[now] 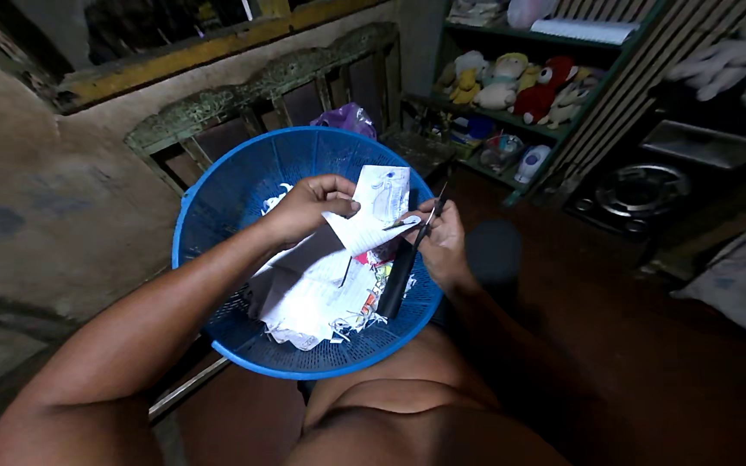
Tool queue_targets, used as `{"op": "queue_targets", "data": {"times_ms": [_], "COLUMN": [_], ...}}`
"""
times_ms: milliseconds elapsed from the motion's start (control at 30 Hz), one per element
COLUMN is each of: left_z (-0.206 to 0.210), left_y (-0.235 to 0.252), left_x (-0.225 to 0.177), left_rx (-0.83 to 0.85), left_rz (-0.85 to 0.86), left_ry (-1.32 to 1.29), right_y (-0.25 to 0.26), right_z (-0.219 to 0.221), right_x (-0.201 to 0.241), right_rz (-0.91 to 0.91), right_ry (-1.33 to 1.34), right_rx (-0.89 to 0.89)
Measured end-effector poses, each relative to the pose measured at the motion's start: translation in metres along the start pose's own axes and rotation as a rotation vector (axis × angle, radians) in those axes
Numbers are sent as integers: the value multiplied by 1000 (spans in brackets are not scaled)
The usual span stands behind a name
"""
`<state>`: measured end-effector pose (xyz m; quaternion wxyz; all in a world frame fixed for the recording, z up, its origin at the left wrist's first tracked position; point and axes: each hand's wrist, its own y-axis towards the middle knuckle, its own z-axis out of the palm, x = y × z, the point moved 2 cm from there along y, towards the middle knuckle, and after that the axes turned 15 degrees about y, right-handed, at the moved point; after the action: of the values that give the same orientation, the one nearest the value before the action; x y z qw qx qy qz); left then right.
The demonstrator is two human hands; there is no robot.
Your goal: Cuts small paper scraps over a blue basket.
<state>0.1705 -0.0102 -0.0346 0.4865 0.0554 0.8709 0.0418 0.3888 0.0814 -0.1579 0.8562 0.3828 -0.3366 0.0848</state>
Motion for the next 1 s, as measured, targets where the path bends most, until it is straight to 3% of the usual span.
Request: {"op": "queue_targets", "data": {"times_ms": [167,300,400,500,567,667,733,867,1000], "left_z": [4,3,-3,-6,2,17,20,19,19], "left_y": [-2,-2,-3,-9,-15,-17,-12,-8,-7], "left_x": [-3,-2,4,-5,-18,-28,-21,-10,-11], "left_rx": [16,-72,-244,-365,-401,-361,-307,-231,-160], "left_rz": [-3,-19,225,602,715,733,726,645,448], "left_ry": [53,58,360,705,861,1097,1121,918,650], "right_y": [0,1,3,6,5,2,1,1,-1], "right_z": [-4,-7,-6,-5,-4,-2,-2,1,2], "right_x": [-1,-2,-1,1,1,1,2,3,2], "right_rz": [9,-29,-46,-39,-19,-20,-35,-75,-89], "right_ry": [-12,-2,-25,-63,-103,-126,-131,-88,-117], "right_rx": [-81,-109,-187,-249,-256,-233,-218,-146,-109]}}
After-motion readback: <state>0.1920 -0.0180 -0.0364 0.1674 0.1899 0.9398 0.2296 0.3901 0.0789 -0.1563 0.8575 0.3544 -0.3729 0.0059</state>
